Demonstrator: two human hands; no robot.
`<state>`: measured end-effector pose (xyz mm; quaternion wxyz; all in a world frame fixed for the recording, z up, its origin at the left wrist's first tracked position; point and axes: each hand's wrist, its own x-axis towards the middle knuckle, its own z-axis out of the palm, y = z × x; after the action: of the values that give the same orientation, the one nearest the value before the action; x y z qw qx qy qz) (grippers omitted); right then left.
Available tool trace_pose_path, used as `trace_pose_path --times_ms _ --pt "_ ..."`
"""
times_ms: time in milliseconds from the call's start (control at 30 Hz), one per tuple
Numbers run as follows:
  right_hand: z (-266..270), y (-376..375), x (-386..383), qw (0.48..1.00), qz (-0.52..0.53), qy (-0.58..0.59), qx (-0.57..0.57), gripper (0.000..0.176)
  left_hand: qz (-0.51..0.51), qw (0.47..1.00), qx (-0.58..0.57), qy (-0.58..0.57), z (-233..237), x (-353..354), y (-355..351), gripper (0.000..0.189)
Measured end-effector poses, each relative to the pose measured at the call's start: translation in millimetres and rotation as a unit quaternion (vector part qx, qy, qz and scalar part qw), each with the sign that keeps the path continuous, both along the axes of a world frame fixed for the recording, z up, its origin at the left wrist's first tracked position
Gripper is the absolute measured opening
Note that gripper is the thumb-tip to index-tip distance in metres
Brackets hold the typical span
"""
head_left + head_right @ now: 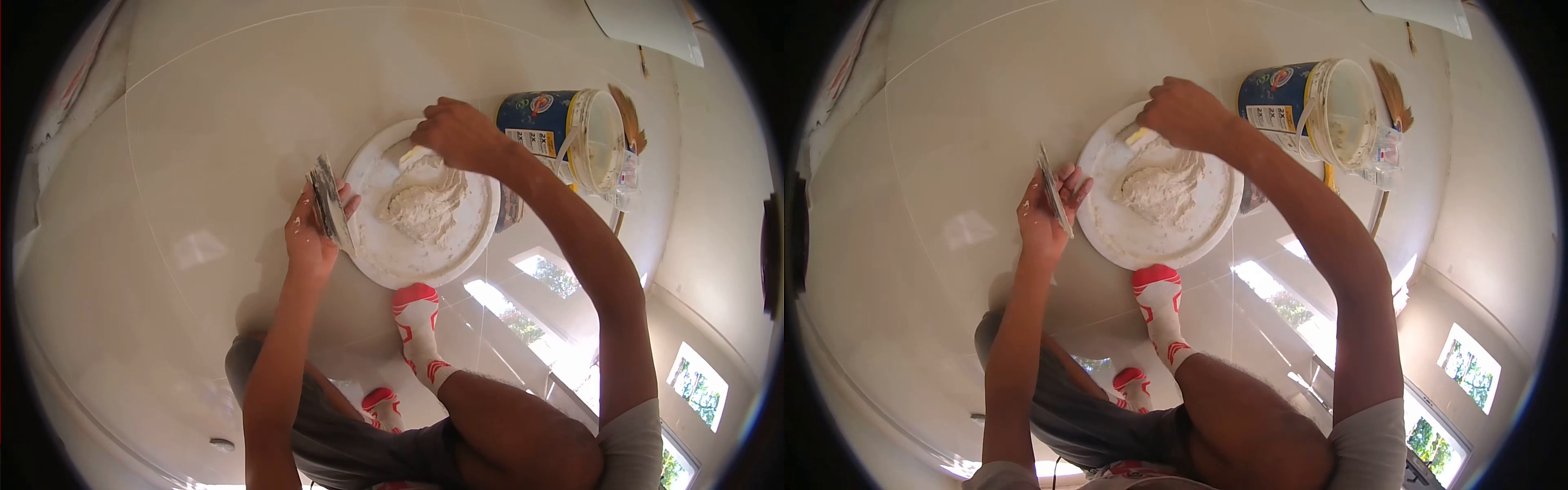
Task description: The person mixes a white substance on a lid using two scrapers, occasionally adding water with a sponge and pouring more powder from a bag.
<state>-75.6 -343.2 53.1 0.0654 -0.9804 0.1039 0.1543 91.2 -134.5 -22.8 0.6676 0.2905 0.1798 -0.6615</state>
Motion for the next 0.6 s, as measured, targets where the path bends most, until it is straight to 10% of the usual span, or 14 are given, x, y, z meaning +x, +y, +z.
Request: trace_pose_path --times_ms 267,467,500,600 --pt "1 49 -134 0.864 -0.468 0.068 0.170 0.014 0.013 1.000 -0.014 0.015 0 1 -1 0.028" --pt "-10 166 -90 0.256 -0.809 -0.163 0.503 0.020 -0.006 1.000 -0.007 -0.022 2 -3 -1 0.027" --pt "-2 160 -81 0.281 -0.795 -0.174 0.509 0.018 0.005 1.000 0.001 -0.019 1 -4 -1 0.027" --pt "4 121 -88 0.623 -0.663 -0.111 0.400 0.016 0.010 1.000 0.009 -0.008 3 -3 0 0.028"
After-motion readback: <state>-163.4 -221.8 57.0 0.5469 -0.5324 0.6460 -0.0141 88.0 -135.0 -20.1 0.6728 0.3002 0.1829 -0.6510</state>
